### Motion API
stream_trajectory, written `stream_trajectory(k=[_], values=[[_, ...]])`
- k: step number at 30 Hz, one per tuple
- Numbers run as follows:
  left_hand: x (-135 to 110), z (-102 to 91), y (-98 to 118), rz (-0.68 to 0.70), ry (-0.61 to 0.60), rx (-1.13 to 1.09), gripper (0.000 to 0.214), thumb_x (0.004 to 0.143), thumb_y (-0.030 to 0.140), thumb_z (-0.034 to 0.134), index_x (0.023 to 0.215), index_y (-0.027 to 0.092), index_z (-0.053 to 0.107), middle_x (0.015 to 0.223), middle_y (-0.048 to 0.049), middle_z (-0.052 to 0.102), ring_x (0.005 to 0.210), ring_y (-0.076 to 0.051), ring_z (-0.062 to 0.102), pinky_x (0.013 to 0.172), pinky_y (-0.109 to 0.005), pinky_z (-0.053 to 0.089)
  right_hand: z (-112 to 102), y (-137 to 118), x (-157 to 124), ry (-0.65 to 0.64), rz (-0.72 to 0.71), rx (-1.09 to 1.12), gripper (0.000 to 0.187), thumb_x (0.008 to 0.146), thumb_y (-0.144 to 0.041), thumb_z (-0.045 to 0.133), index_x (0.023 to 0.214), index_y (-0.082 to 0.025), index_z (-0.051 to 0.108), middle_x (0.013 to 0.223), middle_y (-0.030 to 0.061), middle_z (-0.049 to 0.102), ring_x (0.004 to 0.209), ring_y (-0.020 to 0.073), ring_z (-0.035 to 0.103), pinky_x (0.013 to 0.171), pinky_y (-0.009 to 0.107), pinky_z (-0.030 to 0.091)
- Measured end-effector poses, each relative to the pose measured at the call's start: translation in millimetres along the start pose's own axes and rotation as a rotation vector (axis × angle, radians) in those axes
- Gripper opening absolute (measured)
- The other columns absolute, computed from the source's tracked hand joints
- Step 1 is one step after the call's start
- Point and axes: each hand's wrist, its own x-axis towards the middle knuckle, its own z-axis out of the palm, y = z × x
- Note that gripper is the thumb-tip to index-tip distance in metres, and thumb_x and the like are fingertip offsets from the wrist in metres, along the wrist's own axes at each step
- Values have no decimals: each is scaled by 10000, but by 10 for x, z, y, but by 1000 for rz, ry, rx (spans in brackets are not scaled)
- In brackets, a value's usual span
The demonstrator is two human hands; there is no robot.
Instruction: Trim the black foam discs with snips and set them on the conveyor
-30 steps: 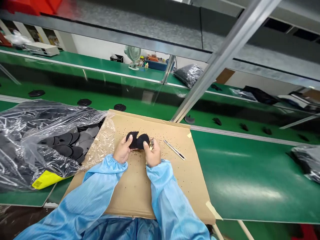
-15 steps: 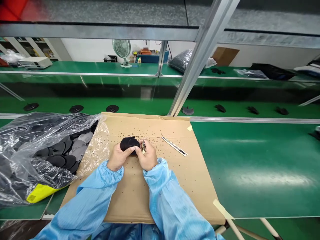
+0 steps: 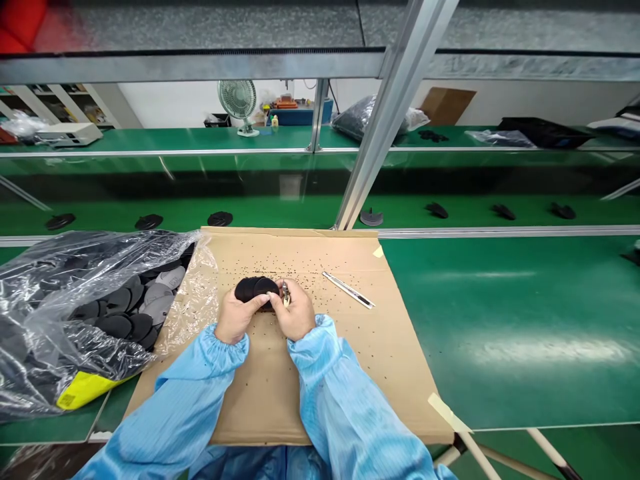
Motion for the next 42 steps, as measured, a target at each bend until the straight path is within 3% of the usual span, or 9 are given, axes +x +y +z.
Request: stream_trajectory(k=[9,15,23,31,42], values=[[9,-27,-71,-27,-48,-118,331,692,288,788,969,129,702,990,-92,715,932,-221,661,902,-382,524,6,4,-8,-11,51,53,257,835,-392,614,994,-190,606,866,47,650,771,191,599,741,326,487],[28,-46,-181,-30,-37,-190,367,699,275,790,1027,140,695,1059,-99,699,1002,-233,644,953,-410,494,1,28,-3,-2,72,129,301,822,-397,634,1033,-185,607,851,42,655,749,179,608,722,313,505],[16,-39,-117,-48,-127,-270,281,699,249,792,951,153,712,961,-67,714,907,-186,656,868,-332,523,-8,40,1,-51,79,214,321,808,-423,662,1020,-184,635,897,50,685,779,191,630,744,317,521],[12,-33,-90,-58,-166,-295,240,698,262,792,893,148,712,909,-63,717,867,-181,656,842,-329,523,37,86,-12,-33,95,272,332,764,-405,717,1006,-188,649,909,47,691,817,201,638,770,323,513],[-13,19,-71,-52,-172,-301,200,685,223,801,844,152,702,894,-49,713,862,-168,656,843,-315,527,49,59,-21,82,111,343,236,707,-347,745,844,-183,643,685,-8,614,582,127,532,568,253,458]])
